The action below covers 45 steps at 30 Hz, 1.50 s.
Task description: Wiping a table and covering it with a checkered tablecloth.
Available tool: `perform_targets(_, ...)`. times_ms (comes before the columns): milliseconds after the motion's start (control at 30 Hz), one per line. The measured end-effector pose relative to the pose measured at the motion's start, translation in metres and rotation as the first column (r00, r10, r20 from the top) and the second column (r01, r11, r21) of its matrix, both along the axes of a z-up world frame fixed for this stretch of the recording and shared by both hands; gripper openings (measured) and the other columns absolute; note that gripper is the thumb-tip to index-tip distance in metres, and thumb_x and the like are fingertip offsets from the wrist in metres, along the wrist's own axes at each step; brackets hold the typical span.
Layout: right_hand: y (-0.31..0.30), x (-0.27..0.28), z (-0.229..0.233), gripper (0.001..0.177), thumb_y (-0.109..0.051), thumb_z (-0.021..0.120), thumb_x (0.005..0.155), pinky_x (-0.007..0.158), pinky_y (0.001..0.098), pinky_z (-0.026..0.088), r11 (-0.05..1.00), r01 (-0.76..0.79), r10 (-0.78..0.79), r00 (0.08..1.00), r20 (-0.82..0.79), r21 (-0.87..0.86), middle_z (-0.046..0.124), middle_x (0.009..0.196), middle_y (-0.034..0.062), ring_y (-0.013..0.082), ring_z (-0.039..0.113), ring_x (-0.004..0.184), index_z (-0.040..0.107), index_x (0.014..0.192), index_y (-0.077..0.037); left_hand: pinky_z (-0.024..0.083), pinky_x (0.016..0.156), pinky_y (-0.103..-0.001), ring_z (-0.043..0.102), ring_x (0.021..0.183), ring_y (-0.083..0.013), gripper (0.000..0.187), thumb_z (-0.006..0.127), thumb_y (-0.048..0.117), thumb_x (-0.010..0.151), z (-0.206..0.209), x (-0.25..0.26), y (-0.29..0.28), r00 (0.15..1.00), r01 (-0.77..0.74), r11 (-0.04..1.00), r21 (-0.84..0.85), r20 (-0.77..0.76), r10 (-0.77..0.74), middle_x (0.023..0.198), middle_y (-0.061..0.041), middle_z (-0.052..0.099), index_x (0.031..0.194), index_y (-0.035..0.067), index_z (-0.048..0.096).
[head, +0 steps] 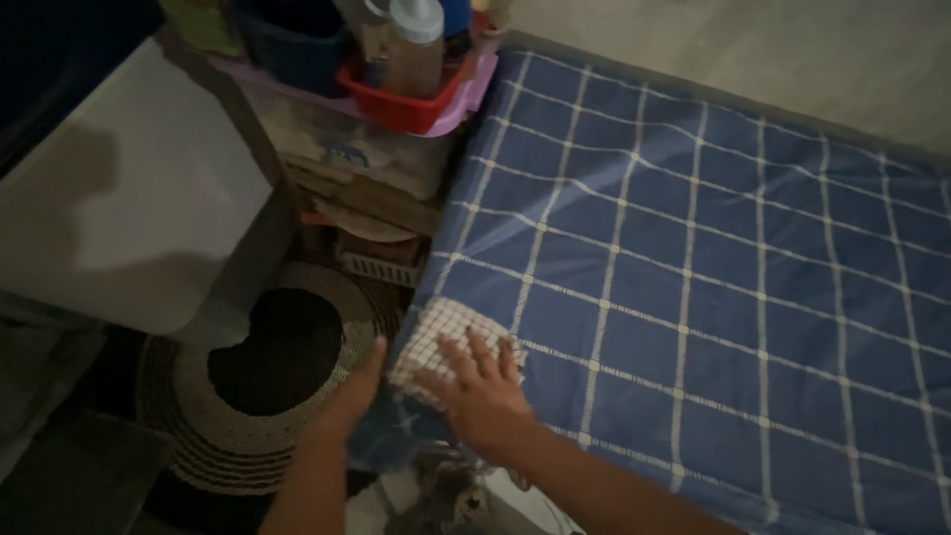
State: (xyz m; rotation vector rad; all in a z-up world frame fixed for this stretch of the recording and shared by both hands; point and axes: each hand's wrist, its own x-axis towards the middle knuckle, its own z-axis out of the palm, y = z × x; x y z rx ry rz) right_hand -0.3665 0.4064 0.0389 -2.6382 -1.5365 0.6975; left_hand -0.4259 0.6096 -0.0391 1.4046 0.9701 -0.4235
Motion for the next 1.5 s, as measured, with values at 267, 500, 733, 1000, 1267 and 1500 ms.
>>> perform_targets(267,-0.02,-0.015,0.011,0.067,-0.03,0.053,0.102,0.117,0.0701,-0.014,0.982,0.184,-0.184,0.983,-0.012,-0.037,-0.008,0.171,0.0139,0.0457,-0.016,0.154,0.022,0.161,-0.034,0.043,0.113,-0.047,0.053,0.136,-0.0314,0.082,0.082,0.042,0.076,0.02,-0.009,0.014,0.895,0.443,0.879,0.177,-0.034,-0.444,0.148,-0.011,0.057,0.147,0.013,0.052)
perform_targets(500,-0.064,-0.003,0.005,0.068,-0.034,0.054,0.101,0.116,0.0721,-0.012,0.98,0.199,-0.198,0.98,-0.027,0.029,-0.008,0.171,0.0148,0.048,-0.015,0.153,0.021,0.161,-0.032,0.032,0.118,-0.059,0.061,0.127,-0.0339,0.027,0.063,0.026,0.097,0.082,0.028,-0.01,0.779,0.627,0.346,0.698,-0.545,-0.31,0.13,-0.015,0.07,0.115,0.01,0.076)
perform_targets(733,-0.152,0.013,0.016,0.067,-0.04,0.05,0.102,0.12,0.0701,-0.009,0.877,0.475,-0.478,0.877,-0.04,-0.068,-0.009,0.172,0.0122,0.0447,-0.016,0.155,0.018,0.161,-0.037,0.038,0.111,-0.058,0.059,0.125,-0.0353,0.03,0.053,0.02,0.097,0.087,0.063,-0.183,0.685,0.247,-0.037,0.968,-0.202,-0.7,0.131,-0.017,0.065,0.12,0.008,0.068)
perform_targets(1000,-0.328,0.016,-0.02,0.07,-0.042,0.055,0.096,0.116,0.0737,-0.002,0.682,0.728,-0.73,0.671,0.129,0.075,0.002,0.171,0.011,0.0456,-0.003,0.156,0.027,0.16,-0.036,0.018,0.114,-0.065,0.025,0.149,-0.0408,0.069,0.053,0.049,0.095,0.039,0.063,-0.365,0.308,0.211,0.066,0.975,-0.002,-0.951,0.162,-0.021,0.03,0.151,0.011,0.039)
perform_targets(1267,-0.55,0.022,-0.075,0.064,-0.035,0.053,0.097,0.115,0.0734,0.006,0.327,0.911,-0.928,0.258,0.27,0.251,0.014,0.171,0.0093,0.0448,0.008,0.153,0.035,0.157,-0.042,0.008,0.115,-0.07,0.011,0.153,-0.0384,0.075,0.035,0.063,0.098,0.046,0.052,-0.441,0.384,0.433,-0.119,0.894,-0.302,-0.872,0.165,-0.017,0.015,0.158,0.018,0.026)
perform_targets(1500,-0.517,0.026,-0.05,0.062,-0.032,0.051,0.099,0.116,0.0751,0.009,0.364,0.917,-0.906,0.309,0.289,0.16,0.012,0.17,0.0122,0.0484,0.008,0.154,0.03,0.157,-0.041,0.009,0.116,-0.069,0.012,0.153,-0.0383,0.075,0.038,0.062,0.096,0.036,0.055,-0.446,0.474,0.366,-0.053,0.929,-0.235,-0.849,0.166,-0.016,0.018,0.157,0.019,0.029)
